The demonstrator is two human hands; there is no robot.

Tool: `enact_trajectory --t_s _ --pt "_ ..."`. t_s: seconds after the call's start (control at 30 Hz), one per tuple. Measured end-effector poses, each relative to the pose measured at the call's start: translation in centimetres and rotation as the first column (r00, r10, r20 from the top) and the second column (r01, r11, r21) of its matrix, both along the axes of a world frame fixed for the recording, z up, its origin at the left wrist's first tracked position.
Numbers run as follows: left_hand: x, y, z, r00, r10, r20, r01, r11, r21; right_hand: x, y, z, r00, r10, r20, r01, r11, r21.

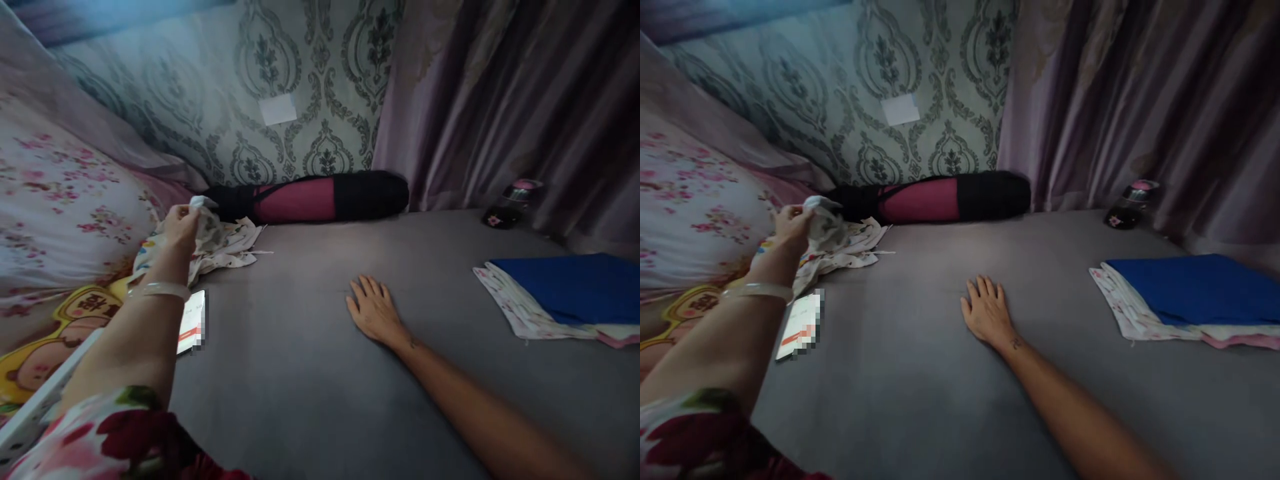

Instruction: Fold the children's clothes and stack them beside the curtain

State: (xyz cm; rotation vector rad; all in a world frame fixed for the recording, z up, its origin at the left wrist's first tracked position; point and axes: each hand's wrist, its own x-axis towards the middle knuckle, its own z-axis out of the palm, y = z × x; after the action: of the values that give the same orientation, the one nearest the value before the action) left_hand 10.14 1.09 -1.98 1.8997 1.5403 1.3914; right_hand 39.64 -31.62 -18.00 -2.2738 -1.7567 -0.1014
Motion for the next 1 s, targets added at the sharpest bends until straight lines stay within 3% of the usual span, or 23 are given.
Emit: enact_trajectory --t_s 0.1,0.23,0.4,0.6,0.73,0.87,0.93,1.0 --pt "3.2 -1.2 0.0 0.958 -0.077 0.276 0.111 0.988 -0.109 0.0 0.0 0.0 1.000 0.004 -0.006 -0.004 1.000 0.005" --pt "7.7 -3.9 -1.4 0.807 -0.243 0.539 0.367 0.921 -0.134 0.0 -0.1 0.1 1.000 0.005 -0.015 -0.005 1.000 0.024" --pt "12.5 -8.3 -3.0 0.656 -0.413 0.631 0.625 0.766 -0.149 0.1 -0.3 0.1 0.999 0.016 -0.029 -0.015 0.999 0.043" --pt "15.7 -13.9 -3.0 0.513 -0.607 0.607 0.813 0.570 -0.116 0.8 -0.2 0.4 0.988 0.033 -0.150 -0.025 0.998 0.056" --pt "16.9 -17.8 -2.1 0.403 -0.717 0.569 0.902 0.417 -0.113 1.5 0.6 1.0 0.935 0.028 -0.354 0.037 0.983 0.178" --pt "17.2 -21.5 0.2 0.307 -0.844 0.440 0.951 0.250 -0.184 1.8 1.0 2.8 0.881 0.110 -0.460 0.114 0.895 0.432" --pt "17.0 -23.0 1.9 0.270 -0.896 0.353 0.958 0.212 -0.195 2.1 0.9 4.1 0.865 0.189 -0.466 0.097 0.847 0.523" --pt "16.4 -24.0 4.0 0.268 -0.920 0.287 0.958 0.223 -0.180 2.7 0.6 5.7 0.837 0.272 -0.475 0.065 0.813 0.579"
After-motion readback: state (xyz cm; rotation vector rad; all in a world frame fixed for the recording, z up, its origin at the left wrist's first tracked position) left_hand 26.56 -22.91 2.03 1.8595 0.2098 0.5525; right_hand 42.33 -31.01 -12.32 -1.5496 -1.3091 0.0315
